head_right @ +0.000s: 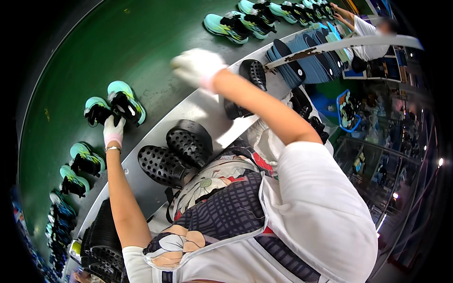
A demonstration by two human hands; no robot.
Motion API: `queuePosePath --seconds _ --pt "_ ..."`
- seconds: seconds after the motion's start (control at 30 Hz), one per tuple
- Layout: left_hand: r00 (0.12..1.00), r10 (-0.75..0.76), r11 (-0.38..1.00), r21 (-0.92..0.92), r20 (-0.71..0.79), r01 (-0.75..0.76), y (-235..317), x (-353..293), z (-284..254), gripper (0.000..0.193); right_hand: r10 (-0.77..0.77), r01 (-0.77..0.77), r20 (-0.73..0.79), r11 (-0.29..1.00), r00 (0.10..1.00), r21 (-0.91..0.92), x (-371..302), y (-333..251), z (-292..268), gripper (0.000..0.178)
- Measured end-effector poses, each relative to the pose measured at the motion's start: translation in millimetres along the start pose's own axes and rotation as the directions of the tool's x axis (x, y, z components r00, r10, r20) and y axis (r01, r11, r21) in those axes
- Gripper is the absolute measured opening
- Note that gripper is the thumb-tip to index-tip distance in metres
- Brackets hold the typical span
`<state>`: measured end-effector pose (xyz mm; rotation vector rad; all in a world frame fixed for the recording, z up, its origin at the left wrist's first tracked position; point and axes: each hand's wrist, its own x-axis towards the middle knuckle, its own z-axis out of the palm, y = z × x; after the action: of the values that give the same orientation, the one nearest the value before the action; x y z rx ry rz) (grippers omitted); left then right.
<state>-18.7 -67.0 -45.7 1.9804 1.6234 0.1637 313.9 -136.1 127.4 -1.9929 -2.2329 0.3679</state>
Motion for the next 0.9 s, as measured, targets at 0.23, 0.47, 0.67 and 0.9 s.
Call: queuePosePath --seconds 0.23,0.47,0.67,0.9 --pt "0.998 0.057 0.997 0.058 -0.039 -0.055 -13 -10 3 0.050 0.468 -0.469 -0.036 0.880 0.883 -0.068 -147 109 -49 0.023" --pt "1.000 -0.008 0.990 0.142 0.014 0.006 -8 -9 -10 0.053 0.502 -0.502 0.008 0.862 0.865 0.074 -194 114 5 0.029" --pt "0.998 0.057 0.989 0.139 -0.014 -0.055 -19 -12 -10 0.051 0.313 -0.321 -0.141 0.946 0.939 -0.040 -194 128 29 0.027" --pt "0.997 0.077 0.992 0.104 -0.002 -0.077 -23 -17 -11 0.054 0.270 -0.272 -0.081 0.962 0.960 -0.017 -199 123 5 0.028"
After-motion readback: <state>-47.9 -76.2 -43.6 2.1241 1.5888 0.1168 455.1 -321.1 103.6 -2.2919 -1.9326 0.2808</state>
